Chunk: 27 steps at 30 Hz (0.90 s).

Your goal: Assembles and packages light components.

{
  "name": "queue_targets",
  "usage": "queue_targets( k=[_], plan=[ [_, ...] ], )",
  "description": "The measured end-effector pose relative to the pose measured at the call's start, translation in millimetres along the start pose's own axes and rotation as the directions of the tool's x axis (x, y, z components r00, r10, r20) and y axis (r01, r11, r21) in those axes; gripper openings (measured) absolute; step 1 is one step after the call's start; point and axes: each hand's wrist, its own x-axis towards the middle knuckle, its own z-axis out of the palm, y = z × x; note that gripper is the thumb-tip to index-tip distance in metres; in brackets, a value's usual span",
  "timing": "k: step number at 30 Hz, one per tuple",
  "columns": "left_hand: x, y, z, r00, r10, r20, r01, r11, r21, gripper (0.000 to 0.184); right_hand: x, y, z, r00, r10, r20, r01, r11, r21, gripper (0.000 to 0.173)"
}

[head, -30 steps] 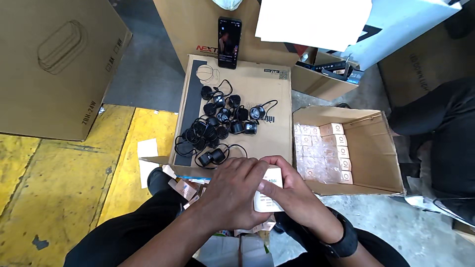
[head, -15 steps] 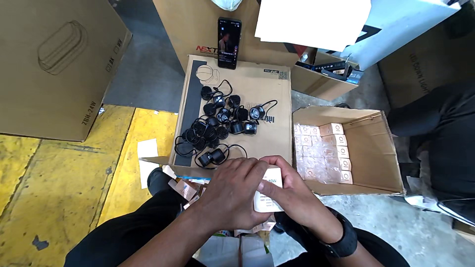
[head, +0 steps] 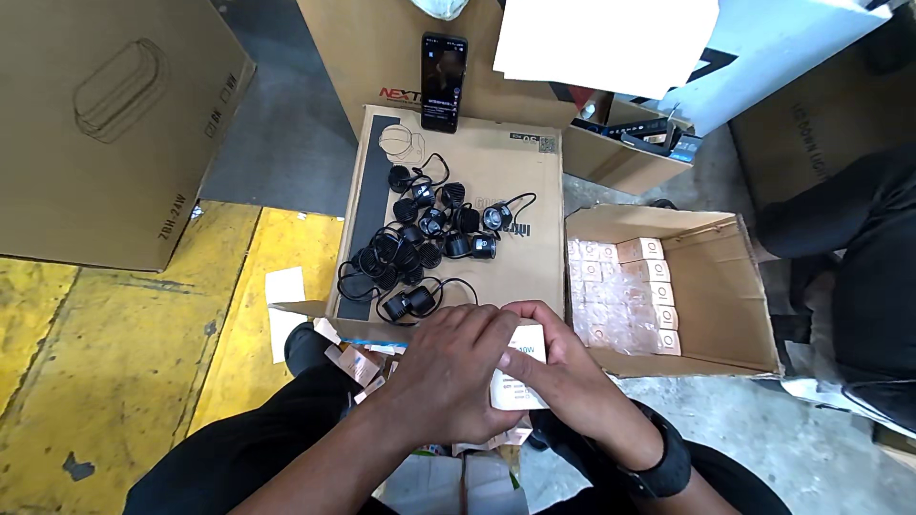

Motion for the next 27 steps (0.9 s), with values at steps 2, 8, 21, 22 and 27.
queue_targets(
  k=[2,8,21,22,27],
  plan=[
    [0.2,-0.2,-0.1,1.000,0.004,-0.004,-0.004,1.000,0.004,0.086,0.1,0.3,0.1,1.000,-0.002,0.000,0.002,1.000,0.004,0.054],
    [0.9,-1.3,1.7,1.000,0.006,-0.017,-0.007,1.000,-0.003,0.086,-0.3,0.2,0.0,1.000,-0.006,0.002,0.006,1.000,0.012,0.053],
    [0.8,-1.3,1.0,1.000,0.007,-0.014,-0.007,1.000,-0.003,0.086,-0.3,0.7,-0.1,1.000,-0.007,0.006,0.007,1.000,0.010,0.053],
    [0.8,-1.3,1.1,1.000,0.007,-0.017,-0.007,1.000,-0.004,0.085,-0.3,0.7,-0.1,1.000,-0.007,0.004,0.007,1.000,0.010,0.053],
    [0.9,-0.5,0.2,1.000,0.002,-0.001,-0.002,1.000,0.003,0.087,0.2,1.7,-0.1,1.000,-0.019,0.003,0.019,1.000,0.005,0.053]
  ],
)
